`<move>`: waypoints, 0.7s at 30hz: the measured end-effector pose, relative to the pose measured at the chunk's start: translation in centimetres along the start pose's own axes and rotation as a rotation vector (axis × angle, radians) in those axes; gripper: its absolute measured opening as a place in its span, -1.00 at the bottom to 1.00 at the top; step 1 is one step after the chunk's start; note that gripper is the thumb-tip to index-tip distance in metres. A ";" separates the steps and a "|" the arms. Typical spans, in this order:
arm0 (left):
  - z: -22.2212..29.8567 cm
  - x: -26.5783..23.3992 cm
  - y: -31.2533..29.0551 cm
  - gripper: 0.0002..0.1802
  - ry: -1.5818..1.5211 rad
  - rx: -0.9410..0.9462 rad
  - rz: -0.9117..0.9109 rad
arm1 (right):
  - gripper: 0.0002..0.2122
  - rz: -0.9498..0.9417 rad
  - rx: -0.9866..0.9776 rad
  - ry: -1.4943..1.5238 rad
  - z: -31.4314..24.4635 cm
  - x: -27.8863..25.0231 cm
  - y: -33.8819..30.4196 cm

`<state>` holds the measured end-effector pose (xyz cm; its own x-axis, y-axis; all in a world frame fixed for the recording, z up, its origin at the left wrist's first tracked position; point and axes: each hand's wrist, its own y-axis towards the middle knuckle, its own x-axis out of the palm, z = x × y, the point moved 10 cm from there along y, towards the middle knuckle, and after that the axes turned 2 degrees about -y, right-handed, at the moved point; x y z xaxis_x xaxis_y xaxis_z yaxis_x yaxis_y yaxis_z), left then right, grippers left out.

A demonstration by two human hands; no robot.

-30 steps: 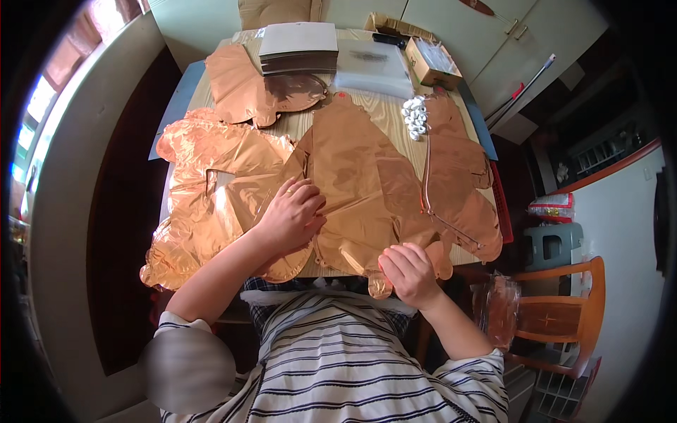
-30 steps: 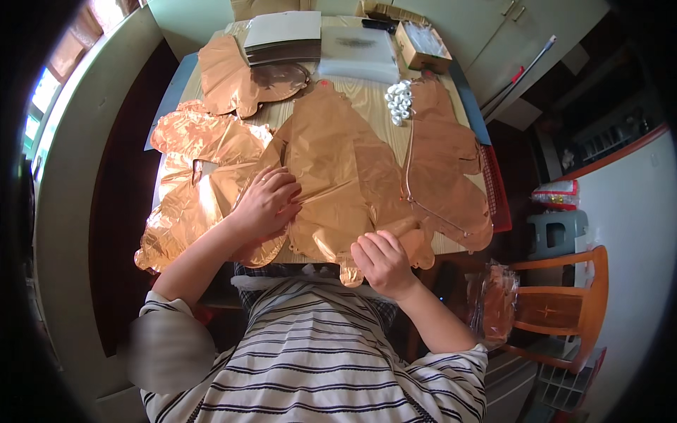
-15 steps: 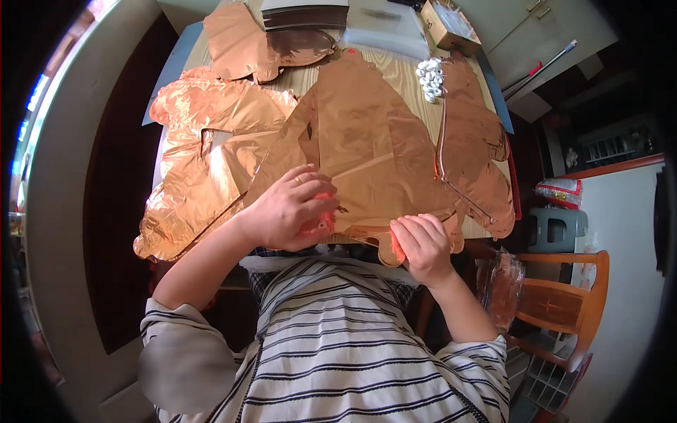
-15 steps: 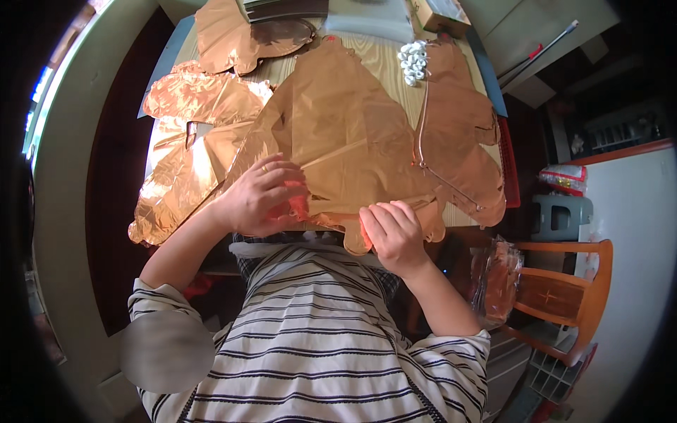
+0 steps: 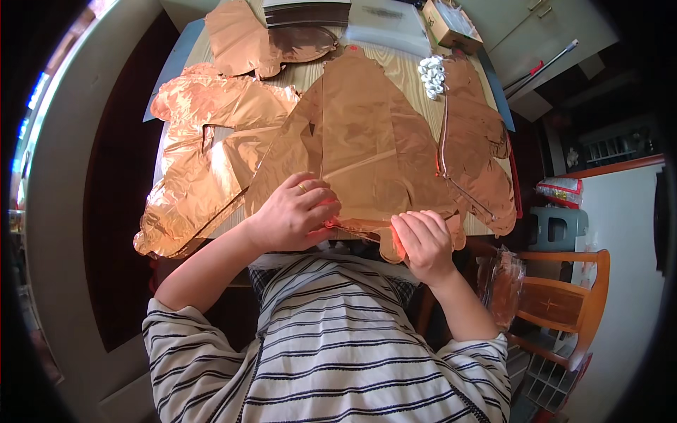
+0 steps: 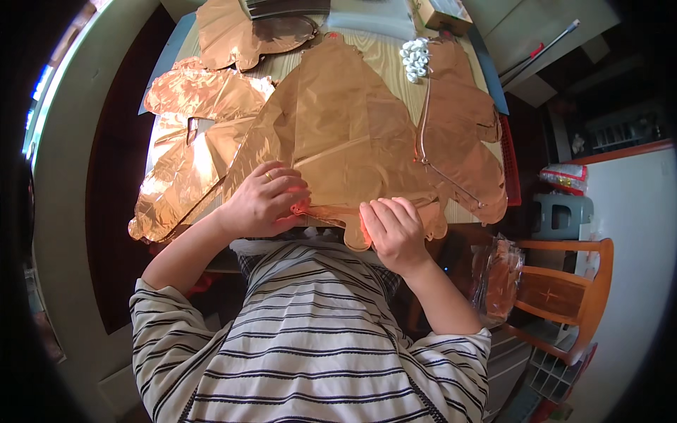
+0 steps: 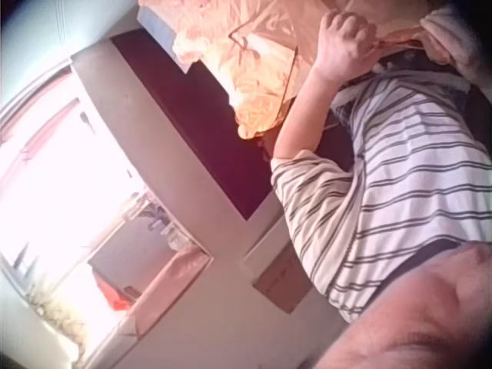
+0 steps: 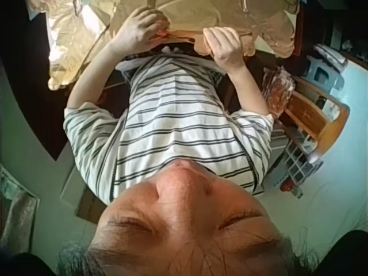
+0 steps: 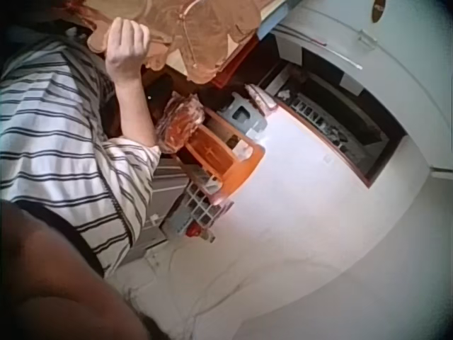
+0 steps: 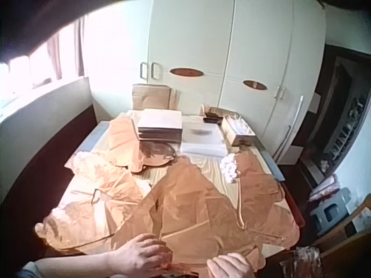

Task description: The recorder is organizing and preparing gold-colored foil balloon pieces and plastic connectors on a table.

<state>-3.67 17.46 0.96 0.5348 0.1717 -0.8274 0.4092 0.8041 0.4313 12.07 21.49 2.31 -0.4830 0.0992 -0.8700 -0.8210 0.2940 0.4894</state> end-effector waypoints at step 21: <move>-3.7 -0.5 5.2 -0.58 0.052 -0.099 0.016 | -0.75 -0.071 -0.016 -0.042 -1.5 1.3 0.2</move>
<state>-4.60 23.67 2.31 0.5005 0.2124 -0.8393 0.3241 0.8530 0.4091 10.82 20.23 1.34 -0.4108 0.1182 -0.9041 -0.8575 0.2868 0.4271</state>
